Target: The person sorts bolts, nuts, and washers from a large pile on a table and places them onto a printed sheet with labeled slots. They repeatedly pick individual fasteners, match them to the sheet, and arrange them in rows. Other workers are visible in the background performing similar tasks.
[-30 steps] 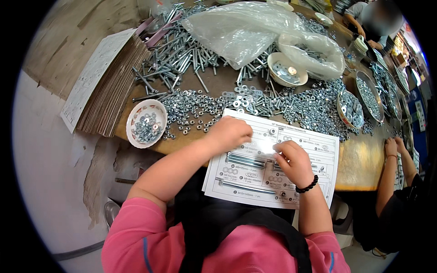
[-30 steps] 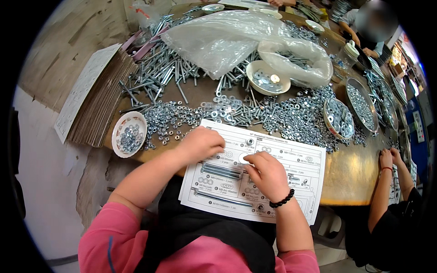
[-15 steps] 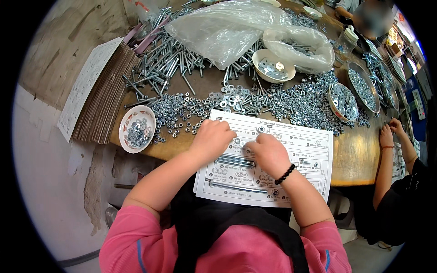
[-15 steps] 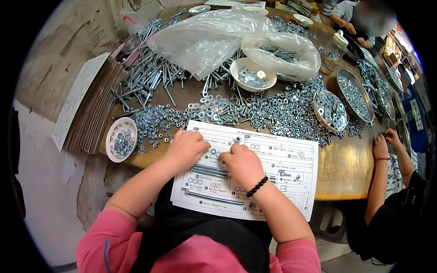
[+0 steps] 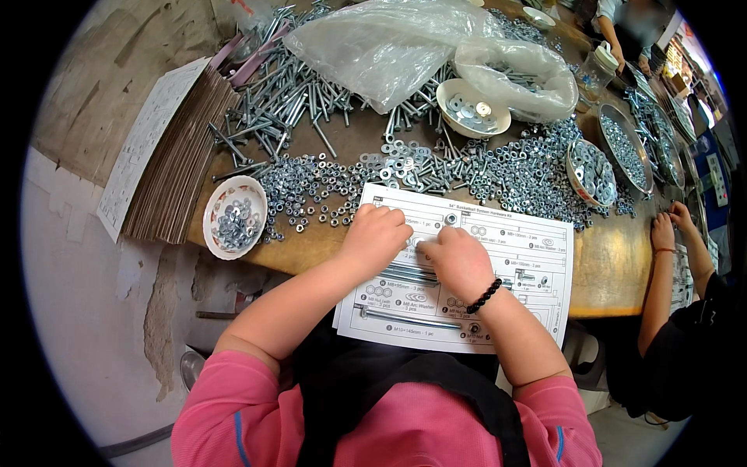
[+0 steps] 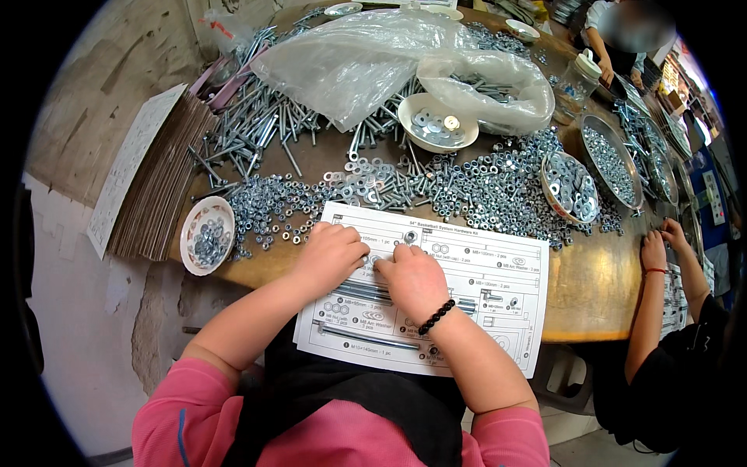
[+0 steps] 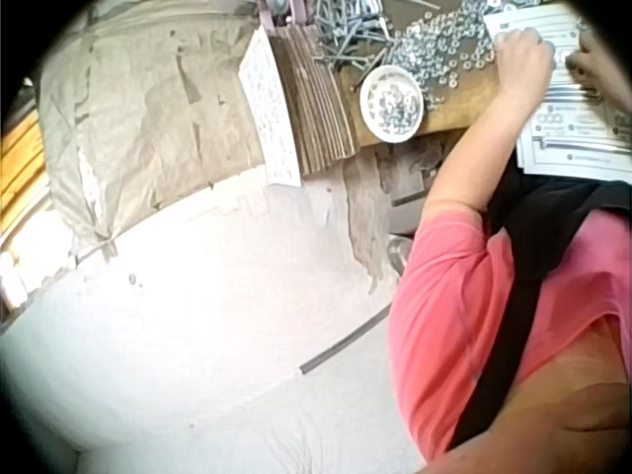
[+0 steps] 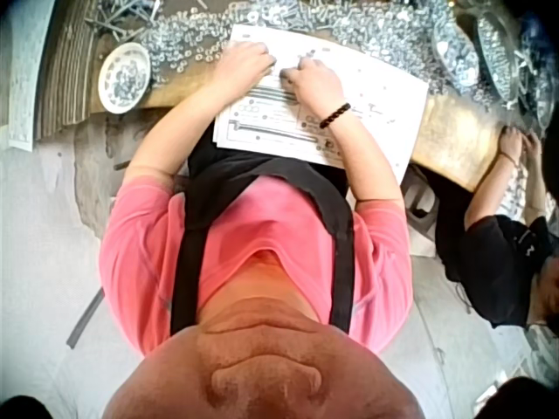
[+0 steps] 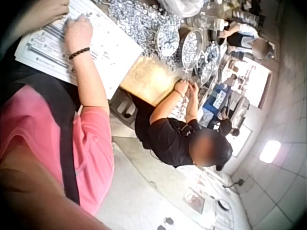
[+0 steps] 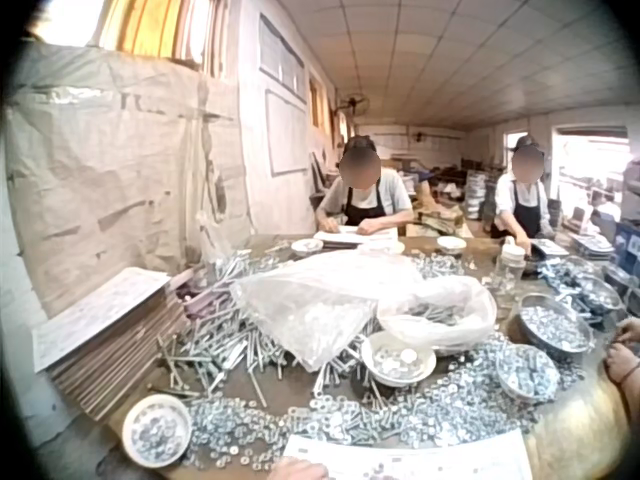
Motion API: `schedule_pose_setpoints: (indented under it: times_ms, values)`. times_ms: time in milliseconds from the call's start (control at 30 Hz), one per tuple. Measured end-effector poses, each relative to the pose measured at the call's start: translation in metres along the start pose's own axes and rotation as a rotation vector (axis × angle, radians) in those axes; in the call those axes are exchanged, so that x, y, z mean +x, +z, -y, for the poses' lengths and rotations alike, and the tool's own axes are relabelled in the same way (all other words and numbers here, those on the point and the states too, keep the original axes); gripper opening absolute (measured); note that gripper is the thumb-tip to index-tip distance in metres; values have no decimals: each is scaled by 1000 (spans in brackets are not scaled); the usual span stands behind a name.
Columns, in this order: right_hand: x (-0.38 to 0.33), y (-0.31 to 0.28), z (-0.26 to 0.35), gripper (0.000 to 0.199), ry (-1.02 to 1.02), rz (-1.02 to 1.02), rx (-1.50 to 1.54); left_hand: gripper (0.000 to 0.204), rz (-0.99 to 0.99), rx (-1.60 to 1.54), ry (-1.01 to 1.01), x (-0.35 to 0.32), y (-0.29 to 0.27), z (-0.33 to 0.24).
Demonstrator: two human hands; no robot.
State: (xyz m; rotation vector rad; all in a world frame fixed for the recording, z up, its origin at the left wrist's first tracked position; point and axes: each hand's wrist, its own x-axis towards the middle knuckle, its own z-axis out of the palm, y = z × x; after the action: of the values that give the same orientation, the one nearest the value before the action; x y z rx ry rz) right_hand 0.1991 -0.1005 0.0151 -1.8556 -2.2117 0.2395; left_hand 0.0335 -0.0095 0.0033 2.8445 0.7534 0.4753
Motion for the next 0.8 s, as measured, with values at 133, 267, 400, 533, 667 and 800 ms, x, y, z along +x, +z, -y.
schedule_pose_setpoints:
  times_ms: [133, 267, 400, 533, 667, 800]
  values:
    - [0, 1, 0, 19, 18, 2, 11, 3, 133, -11, -53, 15, 0, 2]
    - [-1, 1, -1, 20, 19, 7, 26, 3, 43, -8, 59, 18, 2, 6]
    - [-1, 1, -1, 22, 10, 12, 31, 4, 89, -50, 63, 5, -6, 11]
    - [-2, 0, -2, 24, 3, 9, 34, 12, 54, -58, -21, -1, -23, 13]
    - [-2, -1, -1, 23, 10, 13, 36, 14, 35, -11, 65, -7, -14, 9]
    - [0, -3, 2, 22, 20, 18, 12, 12, 14, -8, 36, -1, -3, 3]
